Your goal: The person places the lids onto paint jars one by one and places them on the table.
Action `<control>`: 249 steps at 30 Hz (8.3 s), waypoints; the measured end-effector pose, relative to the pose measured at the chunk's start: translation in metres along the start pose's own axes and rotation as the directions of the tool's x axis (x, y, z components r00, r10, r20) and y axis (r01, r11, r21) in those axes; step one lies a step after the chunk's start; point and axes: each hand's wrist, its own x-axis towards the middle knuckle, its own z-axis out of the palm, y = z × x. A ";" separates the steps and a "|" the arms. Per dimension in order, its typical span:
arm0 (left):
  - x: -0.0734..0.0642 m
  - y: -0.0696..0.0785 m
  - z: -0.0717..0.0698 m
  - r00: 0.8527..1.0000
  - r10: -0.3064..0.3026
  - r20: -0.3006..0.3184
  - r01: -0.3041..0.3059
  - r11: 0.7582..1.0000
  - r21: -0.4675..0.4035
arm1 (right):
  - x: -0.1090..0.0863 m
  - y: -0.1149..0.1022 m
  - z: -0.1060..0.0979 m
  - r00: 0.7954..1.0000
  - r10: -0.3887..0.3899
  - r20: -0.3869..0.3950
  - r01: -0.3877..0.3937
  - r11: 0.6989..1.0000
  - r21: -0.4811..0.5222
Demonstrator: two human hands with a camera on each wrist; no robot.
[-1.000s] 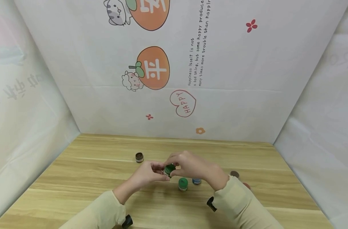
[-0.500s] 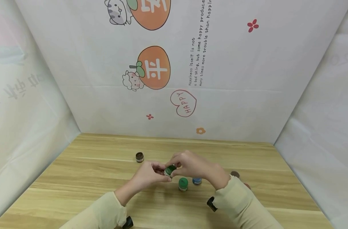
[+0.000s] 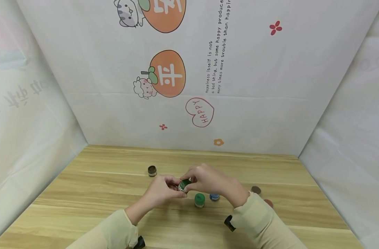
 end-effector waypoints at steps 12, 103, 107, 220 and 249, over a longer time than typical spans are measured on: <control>0.003 -0.002 -0.007 0.999 -0.042 -0.007 0.041 0.998 -0.038 | 0.001 0.005 0.004 0.999 0.002 -0.036 -0.002 1.000 0.001; 0.045 -0.059 -0.093 0.929 -0.246 -0.277 0.299 0.939 0.169 | -0.006 0.049 0.037 0.916 0.397 -0.051 -0.399 0.897 -0.189; 0.048 -0.061 -0.092 0.937 -0.234 -0.258 0.290 0.934 0.208 | -0.006 0.046 0.038 0.900 0.432 -0.060 -0.436 0.881 -0.183; 0.010 -0.037 -0.086 0.950 -0.128 -0.285 0.193 0.958 0.213 | -0.149 0.126 -0.016 0.801 0.573 -0.171 -0.593 0.799 -0.097; 0.006 -0.020 -0.060 0.972 -0.109 -0.208 0.125 0.990 0.061 | -0.088 0.051 -0.034 0.898 0.424 -0.118 -0.438 0.888 -0.141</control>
